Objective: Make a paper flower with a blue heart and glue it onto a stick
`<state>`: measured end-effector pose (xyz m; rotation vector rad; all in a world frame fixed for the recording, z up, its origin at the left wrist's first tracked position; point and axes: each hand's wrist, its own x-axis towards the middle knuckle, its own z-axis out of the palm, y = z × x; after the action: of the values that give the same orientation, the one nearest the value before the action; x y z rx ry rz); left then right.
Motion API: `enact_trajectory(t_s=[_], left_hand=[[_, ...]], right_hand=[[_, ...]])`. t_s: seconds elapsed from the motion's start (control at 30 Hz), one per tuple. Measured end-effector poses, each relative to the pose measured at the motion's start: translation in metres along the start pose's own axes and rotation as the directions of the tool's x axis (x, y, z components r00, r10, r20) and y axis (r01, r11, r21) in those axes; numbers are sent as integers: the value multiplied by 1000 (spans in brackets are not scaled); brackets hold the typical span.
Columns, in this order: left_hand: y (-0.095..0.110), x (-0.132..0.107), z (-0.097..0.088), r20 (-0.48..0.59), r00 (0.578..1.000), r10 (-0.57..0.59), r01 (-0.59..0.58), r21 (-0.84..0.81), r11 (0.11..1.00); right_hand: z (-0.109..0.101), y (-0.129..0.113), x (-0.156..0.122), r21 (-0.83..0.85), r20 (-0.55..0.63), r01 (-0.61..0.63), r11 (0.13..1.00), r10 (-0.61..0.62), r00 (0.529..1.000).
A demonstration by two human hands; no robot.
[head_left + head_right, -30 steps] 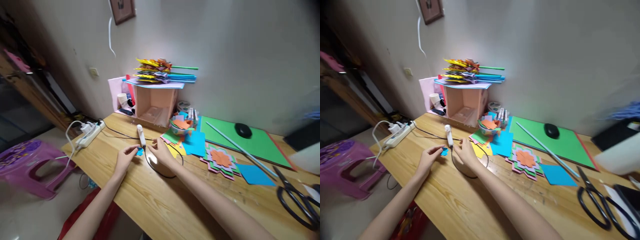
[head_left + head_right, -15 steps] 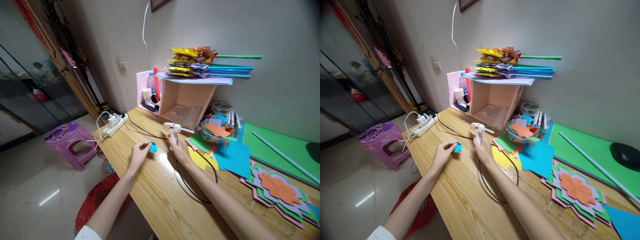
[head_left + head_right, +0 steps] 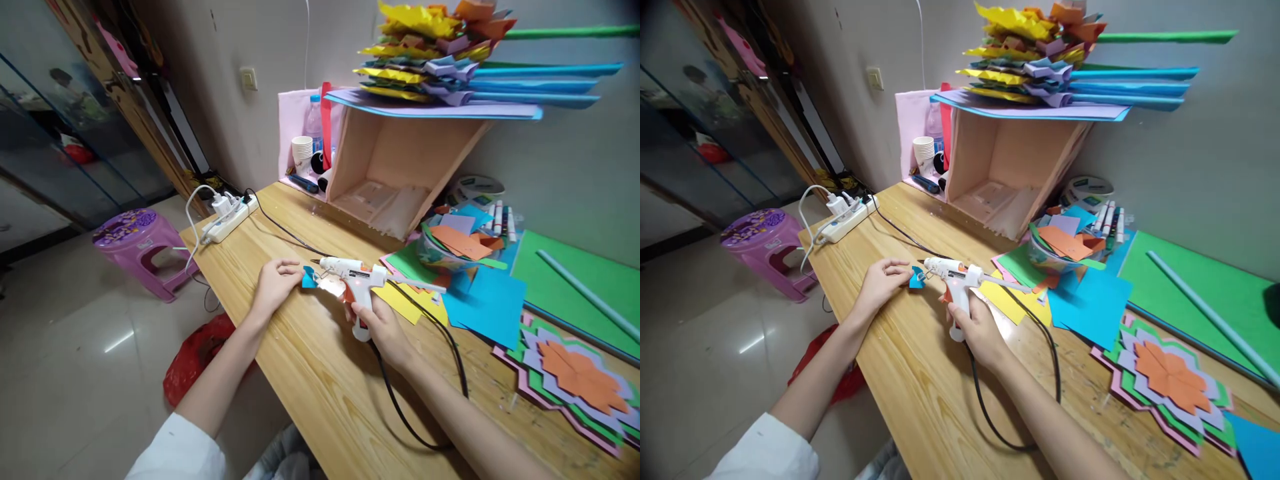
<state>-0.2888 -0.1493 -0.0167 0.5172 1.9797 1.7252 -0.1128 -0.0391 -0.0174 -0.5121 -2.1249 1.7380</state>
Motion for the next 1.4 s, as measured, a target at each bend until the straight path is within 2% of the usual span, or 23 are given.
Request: enact_trajectory(t_s=[0.43, 0.8, 1.4], left_hand=[[-1, -1, 0, 16, 1000, 15, -15, 27, 1000], [2, -3, 1, 37, 999, 6, -5, -4, 1000], [-1, -2, 2, 35, 999, 2, -4, 52, 999]], right_hand=[[1, 5, -1, -78, 72, -3, 997, 9, 997], [1, 3, -1, -86, 70, -14, 996, 20, 997], [1, 6, 0, -104, 65, -28, 994, 34, 997]])
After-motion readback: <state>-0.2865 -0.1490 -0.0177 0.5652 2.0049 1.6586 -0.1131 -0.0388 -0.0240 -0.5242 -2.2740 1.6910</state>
